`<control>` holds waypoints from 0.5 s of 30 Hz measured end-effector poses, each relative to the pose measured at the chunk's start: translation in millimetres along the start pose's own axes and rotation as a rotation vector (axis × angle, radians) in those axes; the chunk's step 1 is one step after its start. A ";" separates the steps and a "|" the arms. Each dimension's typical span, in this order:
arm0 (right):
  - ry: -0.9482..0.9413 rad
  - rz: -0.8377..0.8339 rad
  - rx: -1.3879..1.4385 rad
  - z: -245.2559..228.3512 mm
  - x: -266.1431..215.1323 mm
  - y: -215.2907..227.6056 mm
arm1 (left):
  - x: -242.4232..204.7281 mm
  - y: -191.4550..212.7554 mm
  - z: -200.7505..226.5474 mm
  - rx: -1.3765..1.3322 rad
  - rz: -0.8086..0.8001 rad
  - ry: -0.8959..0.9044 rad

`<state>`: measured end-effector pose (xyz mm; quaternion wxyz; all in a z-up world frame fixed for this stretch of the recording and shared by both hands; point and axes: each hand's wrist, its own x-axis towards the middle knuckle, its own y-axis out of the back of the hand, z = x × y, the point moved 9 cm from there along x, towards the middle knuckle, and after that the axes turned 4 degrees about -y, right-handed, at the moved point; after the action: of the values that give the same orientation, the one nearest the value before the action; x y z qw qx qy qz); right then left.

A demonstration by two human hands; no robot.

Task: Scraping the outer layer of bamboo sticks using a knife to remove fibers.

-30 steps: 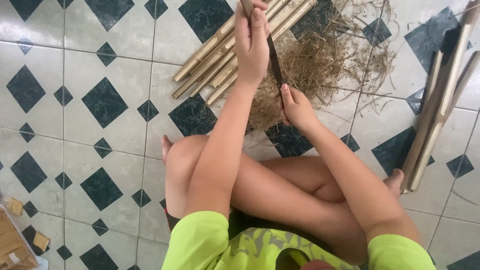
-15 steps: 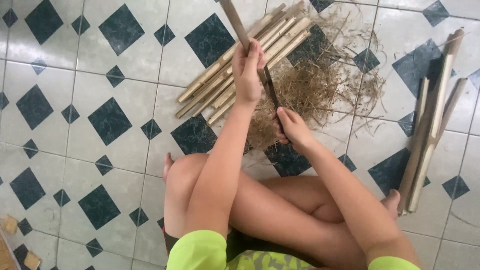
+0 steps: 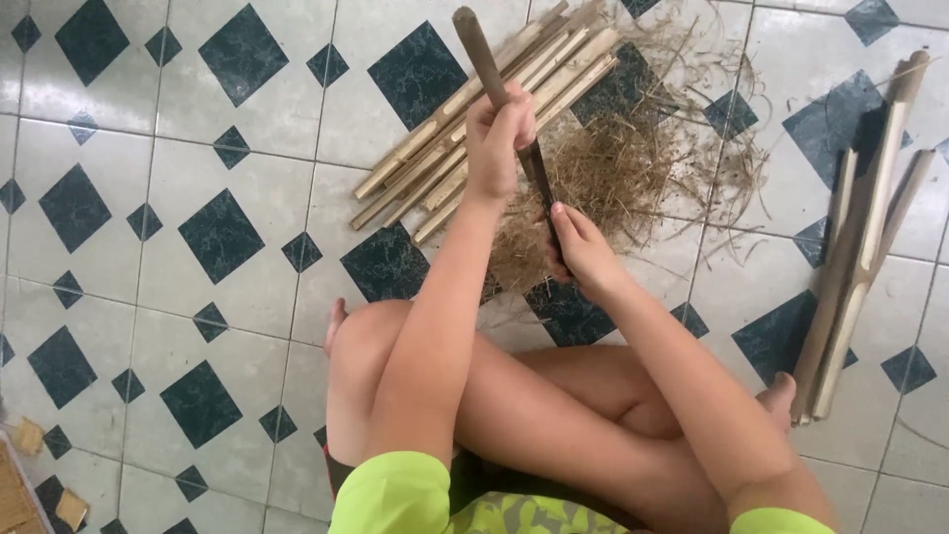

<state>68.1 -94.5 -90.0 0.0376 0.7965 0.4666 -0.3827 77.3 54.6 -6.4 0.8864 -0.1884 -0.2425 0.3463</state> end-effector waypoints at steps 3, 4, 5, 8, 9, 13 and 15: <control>-0.002 0.002 -0.053 -3.0 -5.5 -5.3 | 0.7 3.8 -1.9 -0.073 0.002 0.023; -0.002 0.002 -0.053 0.8 -1.6 -3.2 | 2.8 6.9 -3.1 -0.072 0.002 0.023; -0.026 0.029 -0.092 7.7 1.7 1.4 | 3.3 10.6 -6.4 -0.082 0.008 0.040; -0.100 0.091 -0.146 23.2 8.8 13.2 | 2.6 12.8 -7.1 -0.111 -0.006 0.069; -0.151 0.125 -0.166 29.7 10.2 18.3 | 1.4 11.7 -5.7 -0.132 -0.023 0.077; 0.031 0.166 -0.278 13.9 5.8 14.1 | 0.8 1.2 1.2 -0.082 -0.137 0.068; 0.109 0.124 -0.323 6.6 4.7 5.2 | -1.2 4.5 -7.4 -0.104 -0.146 0.148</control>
<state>69.6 -96.8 -99.3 0.1632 0.8268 0.4735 -0.2559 78.3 55.6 -15.0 0.9138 -0.2409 -0.2071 0.2530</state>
